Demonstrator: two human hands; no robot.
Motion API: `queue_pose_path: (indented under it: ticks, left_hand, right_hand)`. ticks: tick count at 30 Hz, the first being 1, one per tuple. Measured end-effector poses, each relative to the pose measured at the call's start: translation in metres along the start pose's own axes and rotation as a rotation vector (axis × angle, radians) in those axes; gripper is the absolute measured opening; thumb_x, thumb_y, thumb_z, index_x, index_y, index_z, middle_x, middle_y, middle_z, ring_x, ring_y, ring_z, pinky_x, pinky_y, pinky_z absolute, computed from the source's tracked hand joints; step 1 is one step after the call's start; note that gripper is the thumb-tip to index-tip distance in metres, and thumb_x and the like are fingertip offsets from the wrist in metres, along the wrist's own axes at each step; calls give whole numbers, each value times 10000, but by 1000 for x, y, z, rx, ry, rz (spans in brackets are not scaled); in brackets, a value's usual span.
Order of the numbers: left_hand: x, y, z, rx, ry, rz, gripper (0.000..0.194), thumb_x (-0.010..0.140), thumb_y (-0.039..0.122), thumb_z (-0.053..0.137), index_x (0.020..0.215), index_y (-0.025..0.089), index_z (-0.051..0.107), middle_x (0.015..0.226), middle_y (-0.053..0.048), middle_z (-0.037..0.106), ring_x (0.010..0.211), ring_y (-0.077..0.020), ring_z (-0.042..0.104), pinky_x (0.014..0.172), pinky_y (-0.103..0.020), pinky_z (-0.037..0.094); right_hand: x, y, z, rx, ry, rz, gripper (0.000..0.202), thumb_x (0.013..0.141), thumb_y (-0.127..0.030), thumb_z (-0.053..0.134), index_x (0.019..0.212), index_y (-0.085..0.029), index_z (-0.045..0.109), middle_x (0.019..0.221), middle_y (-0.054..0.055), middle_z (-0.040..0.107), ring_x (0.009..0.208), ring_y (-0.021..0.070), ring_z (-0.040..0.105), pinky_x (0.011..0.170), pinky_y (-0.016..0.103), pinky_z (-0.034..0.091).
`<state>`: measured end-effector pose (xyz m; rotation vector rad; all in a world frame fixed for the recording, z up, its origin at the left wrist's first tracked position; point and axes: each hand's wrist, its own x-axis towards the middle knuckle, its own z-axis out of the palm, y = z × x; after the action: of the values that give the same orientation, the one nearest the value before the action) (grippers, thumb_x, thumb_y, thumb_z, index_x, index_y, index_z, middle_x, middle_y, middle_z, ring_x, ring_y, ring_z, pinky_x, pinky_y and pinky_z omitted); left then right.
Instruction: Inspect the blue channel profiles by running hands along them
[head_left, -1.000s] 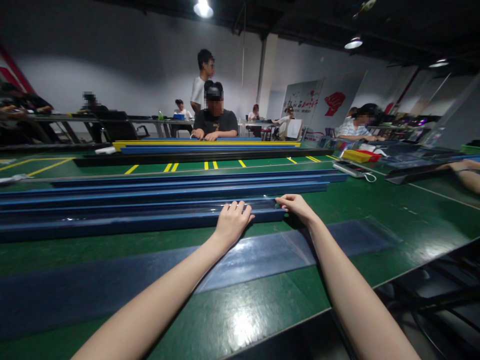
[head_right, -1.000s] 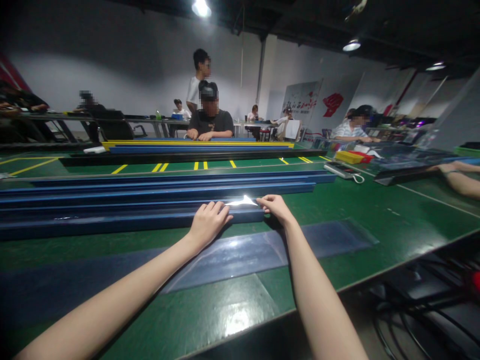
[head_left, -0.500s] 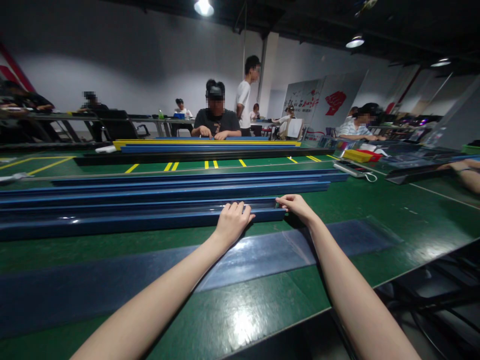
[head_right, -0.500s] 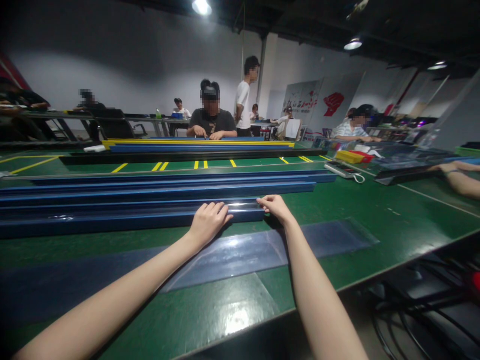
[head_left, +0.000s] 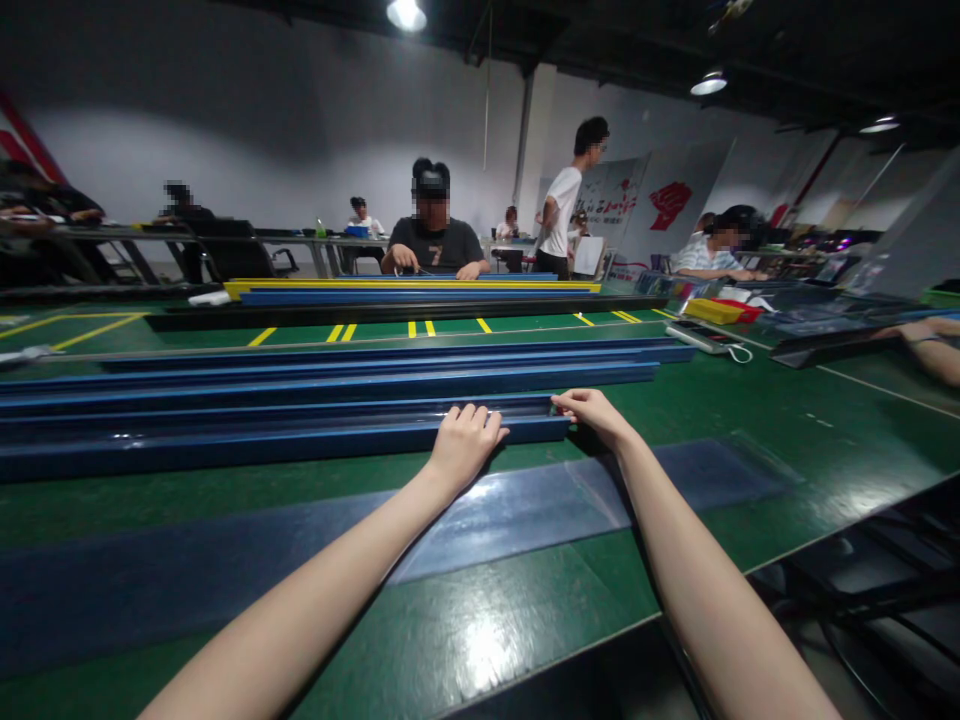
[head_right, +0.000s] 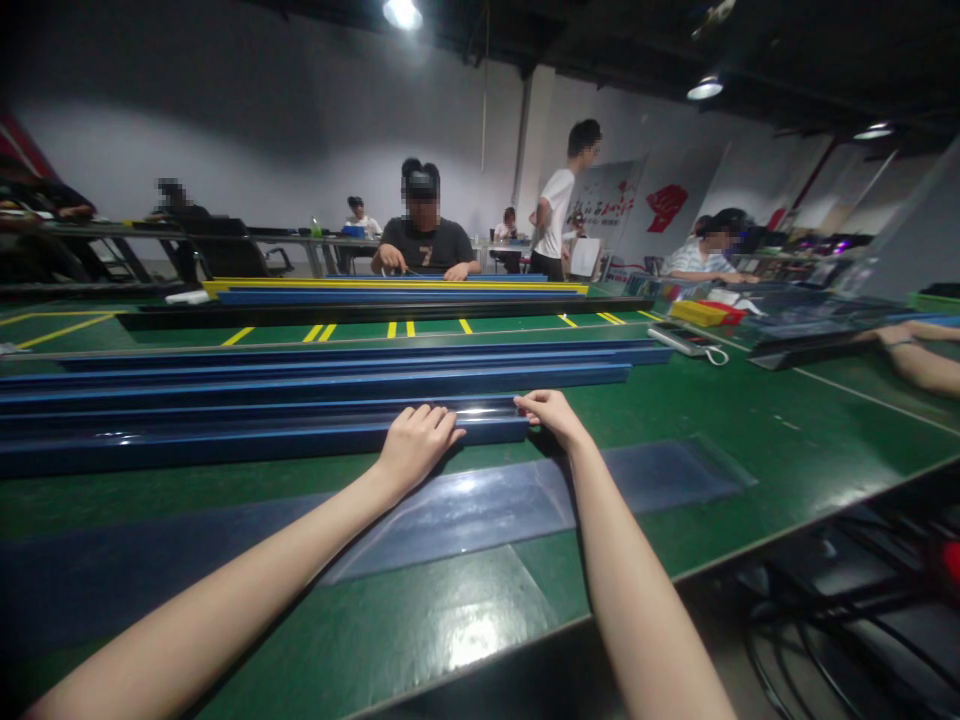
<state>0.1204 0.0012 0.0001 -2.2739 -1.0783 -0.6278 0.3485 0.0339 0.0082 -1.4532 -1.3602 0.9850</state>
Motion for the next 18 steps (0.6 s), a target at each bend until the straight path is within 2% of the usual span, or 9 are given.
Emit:
queue_pose_path:
  ticks: [10, 18]
  left_hand:
    - [0, 0, -1, 0, -11, 3, 236, 875, 321, 398, 801, 153, 547, 739, -60, 597, 722, -195, 530, 601, -306, 284]
    - [0, -1, -1, 0, -3, 10, 242, 873, 325, 400, 778, 155, 544, 725, -56, 594, 709, -193, 528, 596, -306, 284]
  right_hand:
    - [0, 0, 0, 14, 24, 38, 254, 540, -371, 692, 593, -140, 600, 556, 4, 576, 482, 62, 456, 452, 187, 337]
    - [-3, -4, 0, -42, 4, 8, 320, 541, -447, 683, 574, -138, 607, 555, 9, 563, 485, 67, 448, 449, 193, 338]
